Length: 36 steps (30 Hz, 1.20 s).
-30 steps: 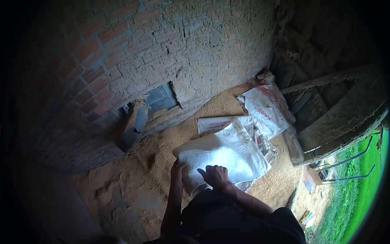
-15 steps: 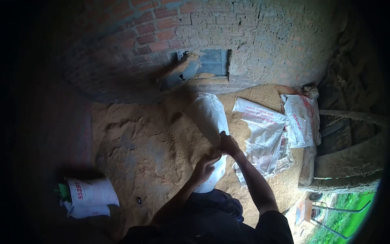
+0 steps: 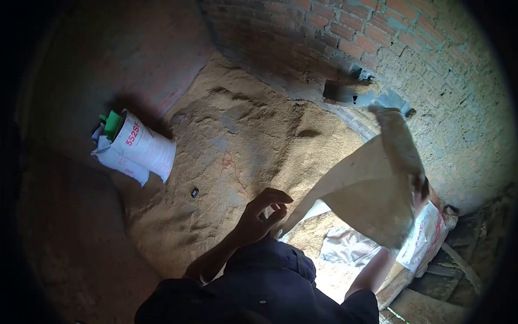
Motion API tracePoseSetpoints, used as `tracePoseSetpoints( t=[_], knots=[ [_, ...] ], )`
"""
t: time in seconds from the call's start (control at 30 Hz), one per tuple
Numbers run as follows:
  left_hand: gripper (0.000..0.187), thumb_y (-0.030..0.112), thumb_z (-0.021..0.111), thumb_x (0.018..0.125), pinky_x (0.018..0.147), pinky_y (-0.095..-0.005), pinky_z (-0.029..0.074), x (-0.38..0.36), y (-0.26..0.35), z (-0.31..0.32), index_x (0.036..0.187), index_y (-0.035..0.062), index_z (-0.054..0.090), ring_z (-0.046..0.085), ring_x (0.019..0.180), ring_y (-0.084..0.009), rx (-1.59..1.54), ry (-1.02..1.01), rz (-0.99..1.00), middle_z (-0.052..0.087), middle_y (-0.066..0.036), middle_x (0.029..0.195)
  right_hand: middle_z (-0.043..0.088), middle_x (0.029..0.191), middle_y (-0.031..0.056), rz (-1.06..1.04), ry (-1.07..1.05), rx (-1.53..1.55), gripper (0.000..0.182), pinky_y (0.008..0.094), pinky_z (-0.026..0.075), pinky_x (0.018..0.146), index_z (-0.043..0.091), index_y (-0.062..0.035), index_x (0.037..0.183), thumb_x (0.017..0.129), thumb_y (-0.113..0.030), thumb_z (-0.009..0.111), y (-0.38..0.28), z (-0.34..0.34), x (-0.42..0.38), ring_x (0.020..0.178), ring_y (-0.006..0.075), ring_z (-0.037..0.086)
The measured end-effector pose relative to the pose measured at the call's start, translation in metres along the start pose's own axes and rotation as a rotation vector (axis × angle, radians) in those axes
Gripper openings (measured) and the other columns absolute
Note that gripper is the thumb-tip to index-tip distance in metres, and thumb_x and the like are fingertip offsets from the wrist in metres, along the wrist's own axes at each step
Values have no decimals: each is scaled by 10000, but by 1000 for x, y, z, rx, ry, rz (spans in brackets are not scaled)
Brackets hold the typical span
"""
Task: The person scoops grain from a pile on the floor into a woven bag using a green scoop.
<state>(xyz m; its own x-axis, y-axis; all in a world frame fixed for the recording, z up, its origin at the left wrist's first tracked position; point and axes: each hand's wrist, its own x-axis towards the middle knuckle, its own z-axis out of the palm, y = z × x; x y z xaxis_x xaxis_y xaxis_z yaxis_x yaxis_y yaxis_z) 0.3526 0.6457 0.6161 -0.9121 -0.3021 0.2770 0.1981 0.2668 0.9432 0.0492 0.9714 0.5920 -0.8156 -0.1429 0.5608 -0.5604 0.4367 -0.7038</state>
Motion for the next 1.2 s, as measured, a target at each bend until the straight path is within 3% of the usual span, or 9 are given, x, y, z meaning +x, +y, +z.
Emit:
tracePoseSetpoints(
  t=[0.23, 0.33, 0.43, 0.53, 0.73, 0.87, 0.97, 1.1, 1.2],
  knots=[
    [217, 25, 591, 800, 673, -249, 429, -33, 0, -71, 1011, 76, 595, 520, 769, -123, -91, 225, -39, 564, -59, 990, 546, 568, 88, 797, -108, -227, 304, 267, 320, 377, 557, -50, 754, 815, -347, 540, 136, -93, -130, 440, 132, 441],
    [194, 35, 546, 827, 702, -275, 437, -40, 20, -109, 1004, 80, 611, 527, 804, -145, -348, 88, 96, 539, -87, 1005, 547, 570, 85, 1151, -207, -350, 290, 261, 322, 367, 553, -63, 767, 802, -351, 555, 191, -133, -218, 434, 133, 450],
    [408, 364, 483, 889, 603, -263, 429, -43, 50, -148, 886, -8, 649, 535, 720, -153, -496, -26, 327, 558, -151, 953, 547, 571, 82, 1380, -206, -388, 280, 255, 324, 358, 550, -76, 780, 789, -355, 569, 181, -164, -258, 428, 134, 460],
    [400, 349, 501, 870, 580, -255, 422, -37, 65, -177, 855, -18, 659, 525, 668, -144, -690, -236, 553, 566, -158, 953, 548, 572, 78, 1477, -100, -380, 273, 248, 326, 348, 546, -89, 794, 776, -359, 584, 171, -167, -259, 422, 134, 470],
    [213, 212, 586, 786, 534, -243, 414, -44, 67, -221, 785, 12, 662, 547, 637, -131, -897, -299, 502, 596, -149, 910, 586, 559, 145, 1221, 121, -331, 279, 239, 292, 295, 507, -71, 855, 829, -348, 527, 133, -88, -206, 322, 136, 426],
    [168, 180, 614, 777, 518, -213, 406, -48, 65, -243, 728, 23, 646, 556, 642, -129, -943, -212, 492, 594, -142, 879, 499, 553, 51, 921, -207, -399, 438, 277, 378, 349, 590, -16, 741, 822, -445, 558, 95, -24, -169, 410, 125, 444],
    [173, 172, 624, 780, 492, -190, 397, -43, 69, -261, 689, 25, 628, 551, 613, -123, -923, -51, 412, 587, -131, 824, 588, 685, 119, 712, -306, -348, 484, 342, 442, 439, 613, 70, 903, 786, -397, 557, 32, 55, -139, 561, 192, 513],
    [193, 124, 605, 799, 469, -195, 401, -27, 86, -271, 630, 33, 588, 546, 570, -114, -916, 111, 480, 579, -114, 769, 592, 694, 223, 378, -500, -546, 457, 407, 416, 621, 587, 86, 844, 821, -364, 510, -38, 147, -102, 614, 277, 546],
    [189, 123, 563, 831, 467, -209, 411, -29, 84, -277, 664, 34, 572, 552, 598, -124, -913, 13, 585, 579, -114, 771, 536, 595, 126, 236, -421, -443, 410, 324, 385, 535, 593, 66, 810, 868, -331, 509, -94, 206, -95, 567, 131, 446]
  ],
)
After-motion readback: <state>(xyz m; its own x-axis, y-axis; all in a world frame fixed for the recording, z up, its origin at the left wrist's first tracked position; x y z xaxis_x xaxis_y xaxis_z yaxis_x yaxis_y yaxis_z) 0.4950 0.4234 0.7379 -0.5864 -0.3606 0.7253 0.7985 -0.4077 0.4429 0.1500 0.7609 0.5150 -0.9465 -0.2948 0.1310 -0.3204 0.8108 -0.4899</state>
